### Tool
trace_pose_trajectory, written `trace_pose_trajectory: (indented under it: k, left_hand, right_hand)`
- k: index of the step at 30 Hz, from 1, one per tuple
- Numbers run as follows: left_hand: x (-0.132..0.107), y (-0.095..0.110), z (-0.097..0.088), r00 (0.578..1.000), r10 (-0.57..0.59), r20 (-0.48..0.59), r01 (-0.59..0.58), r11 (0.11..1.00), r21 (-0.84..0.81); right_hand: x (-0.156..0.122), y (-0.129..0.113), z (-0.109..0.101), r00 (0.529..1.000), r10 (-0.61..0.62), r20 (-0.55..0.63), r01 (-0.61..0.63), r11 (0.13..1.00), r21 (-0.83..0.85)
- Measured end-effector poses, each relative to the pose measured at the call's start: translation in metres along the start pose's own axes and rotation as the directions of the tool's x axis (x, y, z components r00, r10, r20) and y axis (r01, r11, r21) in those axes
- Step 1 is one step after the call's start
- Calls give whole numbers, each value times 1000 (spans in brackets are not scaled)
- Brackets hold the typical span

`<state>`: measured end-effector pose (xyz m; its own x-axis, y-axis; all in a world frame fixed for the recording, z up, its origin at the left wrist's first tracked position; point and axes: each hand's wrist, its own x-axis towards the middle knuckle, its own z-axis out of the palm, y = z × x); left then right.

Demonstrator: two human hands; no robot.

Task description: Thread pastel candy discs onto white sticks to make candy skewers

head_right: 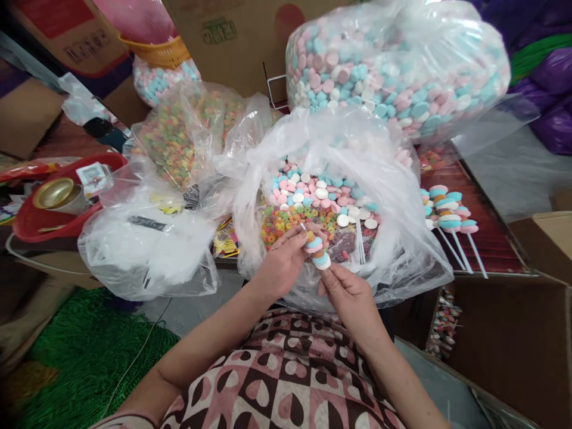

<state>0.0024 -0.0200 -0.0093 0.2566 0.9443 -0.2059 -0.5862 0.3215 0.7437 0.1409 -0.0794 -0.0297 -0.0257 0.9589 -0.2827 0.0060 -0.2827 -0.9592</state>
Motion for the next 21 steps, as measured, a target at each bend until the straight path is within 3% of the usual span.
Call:
trace_pose_trajectory:
  k: [4, 8, 10, 12, 13, 14, 16, 18, 19, 21]
  left_hand:
    - [-5, -9, 11, 999, 29, -31, -31, 997, -65]
    - [-12, -7, 15, 999, 23, -29, -25, 997, -75]
    - [-8, 3, 8, 999, 43, 19, -44, 998, 50]
    - [4, 19, -5, 989, 138, 47, -146, 934, 326]
    - [13, 28, -14, 973, 227, 51, -218, 813, 540]
    - [24, 38, -23, 942, 329, 61, -262, 613, 746]
    - [46, 55, -39, 881, 453, 138, -204, 100, 974]
    - [65, 67, -51, 893, 410, 183, -63, -288, 956]
    - [71, 70, -55, 909, 372, 189, -20, -413, 910]
    - [78, 72, -59, 930, 313, 191, 19, -560, 828]
  right_hand:
    - [3, 1, 0, 996, -13, -88, 21, 995, 96]
    - [6, -5, 9, 1000, 18, -3, -17, 967, 254]
    - [7, -9, 8, 1000, 22, -11, -17, 949, 315]
    - [7, -11, 5, 998, 22, -64, 2, 939, 344]
    - [7, -12, 2, 996, 20, -91, 14, 937, 349]
    - [6, -12, 0, 994, 18, -110, 22, 936, 351]
    - [5, -12, -3, 991, 22, -132, 27, 934, 356]
    - [3, -12, -3, 990, 28, -139, 25, 932, 361]
    - [2, -12, -2, 990, 30, -139, 23, 932, 363]
    - [1, -12, -2, 989, 29, -142, 25, 932, 361]
